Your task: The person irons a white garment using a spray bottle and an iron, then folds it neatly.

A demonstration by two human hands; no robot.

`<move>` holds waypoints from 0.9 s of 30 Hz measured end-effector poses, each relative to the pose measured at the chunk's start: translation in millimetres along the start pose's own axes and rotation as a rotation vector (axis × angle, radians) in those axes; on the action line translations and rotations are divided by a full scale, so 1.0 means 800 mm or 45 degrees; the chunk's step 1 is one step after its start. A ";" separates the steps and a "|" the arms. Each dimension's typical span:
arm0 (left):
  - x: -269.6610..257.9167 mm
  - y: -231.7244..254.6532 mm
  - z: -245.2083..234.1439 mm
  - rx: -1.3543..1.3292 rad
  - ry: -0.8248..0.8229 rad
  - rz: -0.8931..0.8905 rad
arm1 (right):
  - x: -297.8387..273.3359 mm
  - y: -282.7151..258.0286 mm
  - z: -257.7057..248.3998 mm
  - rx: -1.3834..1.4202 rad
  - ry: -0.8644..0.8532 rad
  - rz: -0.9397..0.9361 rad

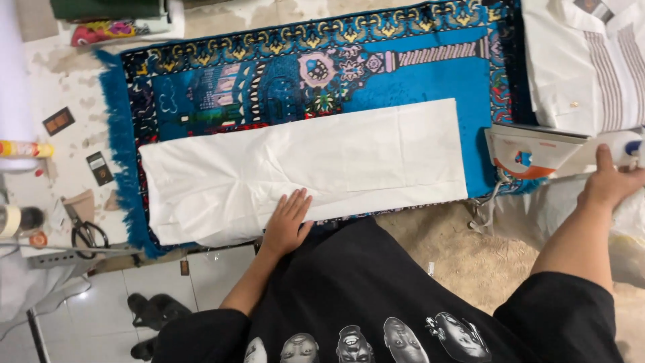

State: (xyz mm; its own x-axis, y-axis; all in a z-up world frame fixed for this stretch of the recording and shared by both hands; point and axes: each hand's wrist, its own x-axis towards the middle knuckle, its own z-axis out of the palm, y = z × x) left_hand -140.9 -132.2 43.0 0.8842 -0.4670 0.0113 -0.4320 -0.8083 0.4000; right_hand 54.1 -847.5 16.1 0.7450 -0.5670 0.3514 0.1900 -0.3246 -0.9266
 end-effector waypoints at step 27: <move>-0.076 -0.344 -0.102 0.105 -0.088 -1.415 | -0.454 -0.371 0.267 -0.619 -1.048 0.365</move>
State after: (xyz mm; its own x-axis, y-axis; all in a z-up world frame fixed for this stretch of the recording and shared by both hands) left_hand -61.2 148.0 7.2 0.7755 0.5138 -0.3669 0.5804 -0.8089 0.0939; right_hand -136.6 -383.4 135.1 0.9678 -0.0306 -0.2498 -0.2115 -0.6368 -0.7415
